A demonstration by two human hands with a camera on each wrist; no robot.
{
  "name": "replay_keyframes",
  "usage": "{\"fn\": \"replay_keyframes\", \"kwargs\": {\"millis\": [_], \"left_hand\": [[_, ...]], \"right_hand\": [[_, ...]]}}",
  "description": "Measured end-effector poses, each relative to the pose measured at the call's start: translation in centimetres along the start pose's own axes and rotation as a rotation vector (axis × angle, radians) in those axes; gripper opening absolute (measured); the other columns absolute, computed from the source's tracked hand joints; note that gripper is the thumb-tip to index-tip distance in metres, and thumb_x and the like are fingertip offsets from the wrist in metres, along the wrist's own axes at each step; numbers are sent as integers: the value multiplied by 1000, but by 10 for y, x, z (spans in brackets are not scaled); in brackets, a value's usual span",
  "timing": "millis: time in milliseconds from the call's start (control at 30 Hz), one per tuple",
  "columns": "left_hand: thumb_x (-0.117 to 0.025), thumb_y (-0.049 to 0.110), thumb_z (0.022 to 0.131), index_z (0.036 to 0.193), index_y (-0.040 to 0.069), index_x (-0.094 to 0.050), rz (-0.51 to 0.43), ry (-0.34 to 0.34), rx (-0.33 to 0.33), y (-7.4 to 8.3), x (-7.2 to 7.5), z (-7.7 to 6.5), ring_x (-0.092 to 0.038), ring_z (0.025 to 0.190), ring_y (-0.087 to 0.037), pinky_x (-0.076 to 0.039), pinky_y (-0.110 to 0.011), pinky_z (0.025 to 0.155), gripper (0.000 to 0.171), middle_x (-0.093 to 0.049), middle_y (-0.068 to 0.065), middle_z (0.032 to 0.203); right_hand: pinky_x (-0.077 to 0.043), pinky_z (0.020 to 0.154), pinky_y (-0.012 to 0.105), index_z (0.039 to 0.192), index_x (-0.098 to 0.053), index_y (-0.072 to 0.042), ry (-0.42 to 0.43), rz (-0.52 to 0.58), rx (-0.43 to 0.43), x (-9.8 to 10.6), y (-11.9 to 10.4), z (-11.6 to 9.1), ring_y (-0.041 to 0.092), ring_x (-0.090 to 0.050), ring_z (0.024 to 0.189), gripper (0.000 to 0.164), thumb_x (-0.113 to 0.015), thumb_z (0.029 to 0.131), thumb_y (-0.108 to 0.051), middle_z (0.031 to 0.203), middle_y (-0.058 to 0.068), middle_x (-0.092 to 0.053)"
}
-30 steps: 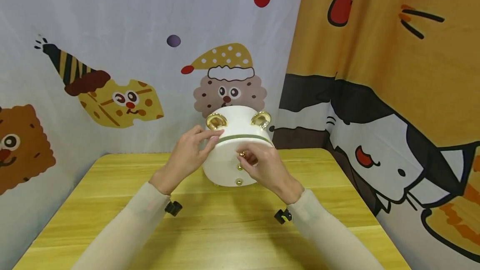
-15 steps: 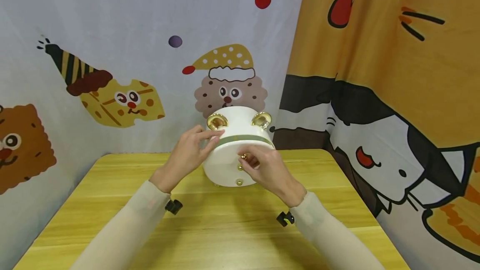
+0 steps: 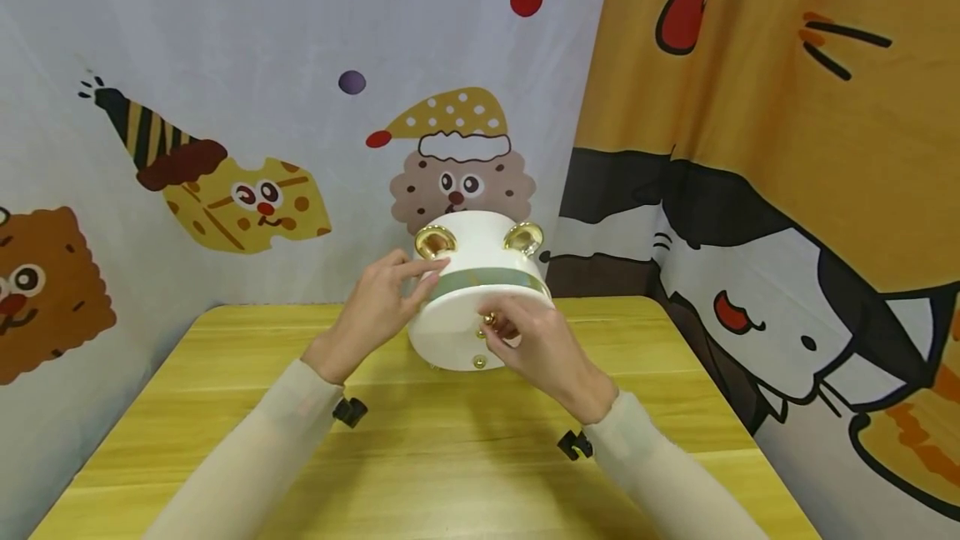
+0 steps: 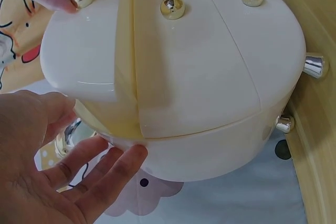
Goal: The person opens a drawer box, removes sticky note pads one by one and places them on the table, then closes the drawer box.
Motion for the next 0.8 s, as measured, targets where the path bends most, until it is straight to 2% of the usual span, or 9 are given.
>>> {"fn": "replay_keyframes", "kwargs": {"millis": [300, 500, 800], "left_hand": [[-76, 23, 116, 148, 20, -82, -11, -1, 7, 0, 1, 0, -48, 77, -18, -46, -31, 69, 33, -68, -16, 99], [-75, 24, 117, 149, 21, -82, -18, -13, 22, -1, 1, 0, -48, 78, -17, -46, -30, 69, 33, -67, -13, 99], [-74, 25, 117, 151, 23, -81, -5, -23, 22, -2, 1, 1, -49, 78, -16, -47, -30, 69, 34, -66, -7, 98]], "right_hand": [[-68, 75, 20, 123, -79, -5, 17, -67, 66, 3, -11, -6, 12, -81, 84, 39, -96, 89, 5, 107, 6, -80], [-69, 78, 19, 121, -81, -5, 28, -74, 100, 6, -16, -8, 13, -81, 88, 39, -98, 88, 4, 112, 6, -80], [-69, 80, 19, 121, -81, -7, 38, -100, 126, 8, -20, -13, 13, -81, 89, 42, -101, 86, 3, 112, 6, -80]]}}
Point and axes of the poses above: each hand's wrist, its own z-axis towards the middle knuckle, its own x-axis out of the back of the hand, y = z × x, the point moved 9 cm from there along z, towards the middle knuckle
